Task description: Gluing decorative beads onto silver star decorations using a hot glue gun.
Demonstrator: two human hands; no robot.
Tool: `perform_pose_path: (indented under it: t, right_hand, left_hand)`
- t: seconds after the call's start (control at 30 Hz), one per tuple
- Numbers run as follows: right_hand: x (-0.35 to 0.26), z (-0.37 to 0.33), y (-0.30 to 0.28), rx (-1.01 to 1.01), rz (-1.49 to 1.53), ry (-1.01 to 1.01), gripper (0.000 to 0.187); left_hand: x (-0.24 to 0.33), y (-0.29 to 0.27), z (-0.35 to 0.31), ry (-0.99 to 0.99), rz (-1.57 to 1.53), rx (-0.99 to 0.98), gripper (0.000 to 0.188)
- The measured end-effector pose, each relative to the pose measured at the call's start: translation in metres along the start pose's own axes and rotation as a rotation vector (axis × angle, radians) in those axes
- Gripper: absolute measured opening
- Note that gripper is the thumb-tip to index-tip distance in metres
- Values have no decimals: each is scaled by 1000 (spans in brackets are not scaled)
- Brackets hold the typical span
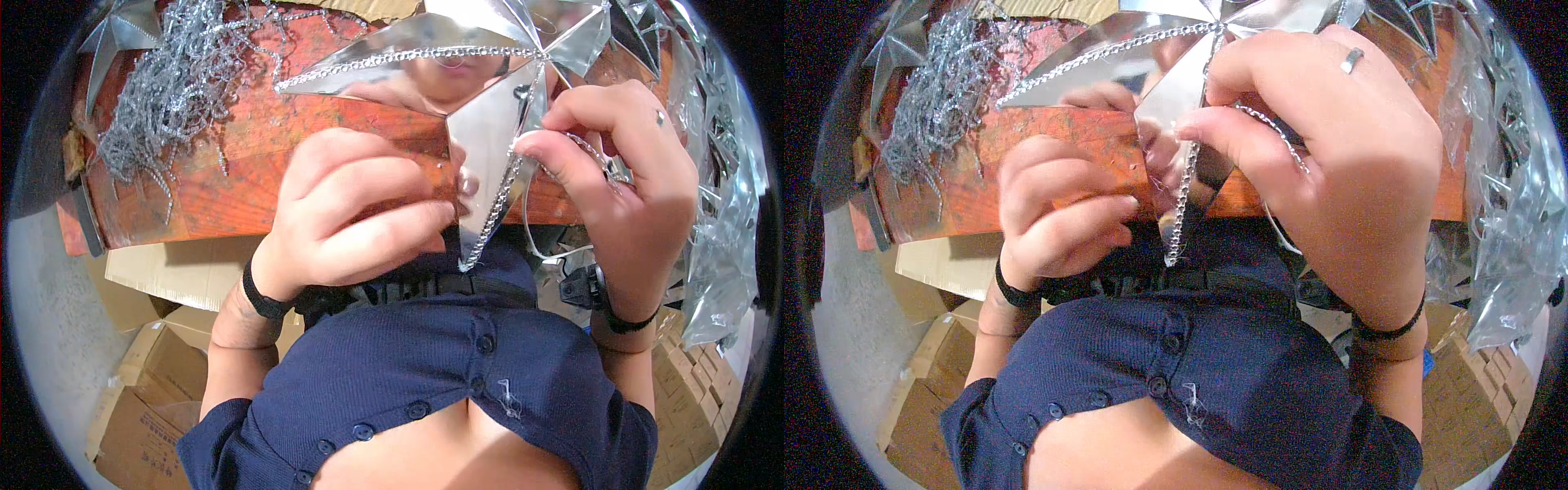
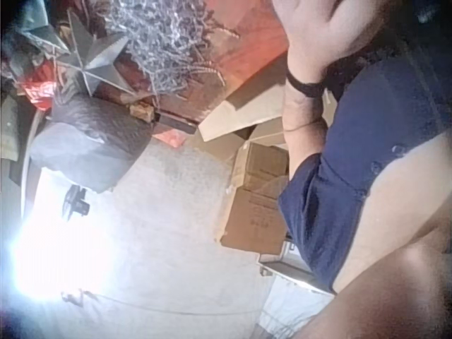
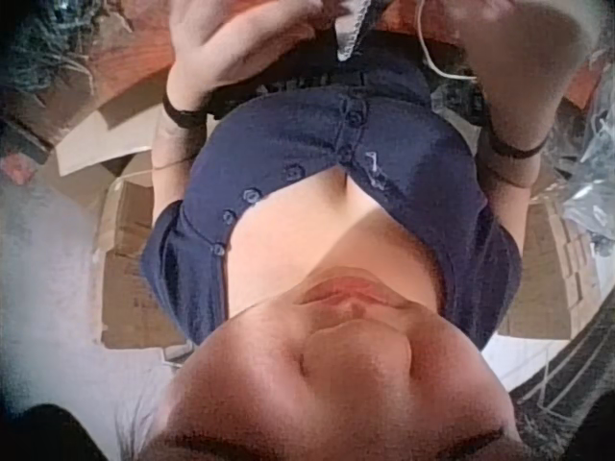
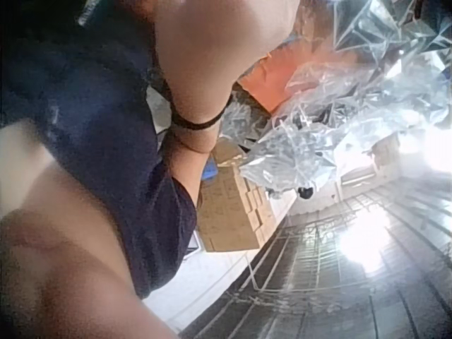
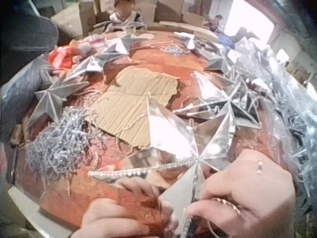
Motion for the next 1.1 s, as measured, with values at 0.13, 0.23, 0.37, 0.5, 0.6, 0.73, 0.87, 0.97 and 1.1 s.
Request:
perform_pose_path:
  t: [0.13,0.23,0.37,0.5,0.6,0.73,0.87,0.97,1.1]
  right_hand:
    - [1,-4,-4,-29,7,82,17]
    - [3,-5,-6,-11,13,86,17]
    - [3,2,-8,-59,17,-15,16]
    - [-9,8,-13,-133,-10,-19,16]
    - [-14,11,-11,-186,-111,-2,17]
    - [2,8,1,-48,28,-117,18]
    - [14,1,5,-16,44,-182,19]
    - [10,3,5,6,18,-207,19]
    - [-9,6,-4,-54,-105,-140,20]
  left_hand:
    - [-12,-6,15,31,308,41,49]
    - [-21,5,27,68,327,6,61]
    - [-18,15,33,-2,236,-26,61]
    - [-11,16,34,-57,176,-35,61]
    - [-8,14,33,-82,148,-38,61]
    - [-6,15,32,-100,130,-40,61]
    - [-6,16,32,-116,120,-46,61]
    - [-6,16,32,-125,110,-49,61]
    - [-6,16,31,-132,99,-52,61]
Point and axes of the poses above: each hand's wrist, its own z-axis towards the middle knuckle, its own y-axis out of the palm, x = y × z, the point moved 1 cm from there along z, towards the middle knuckle, and after that the axes turned 5 degrees about z, right-handed, at the moved point
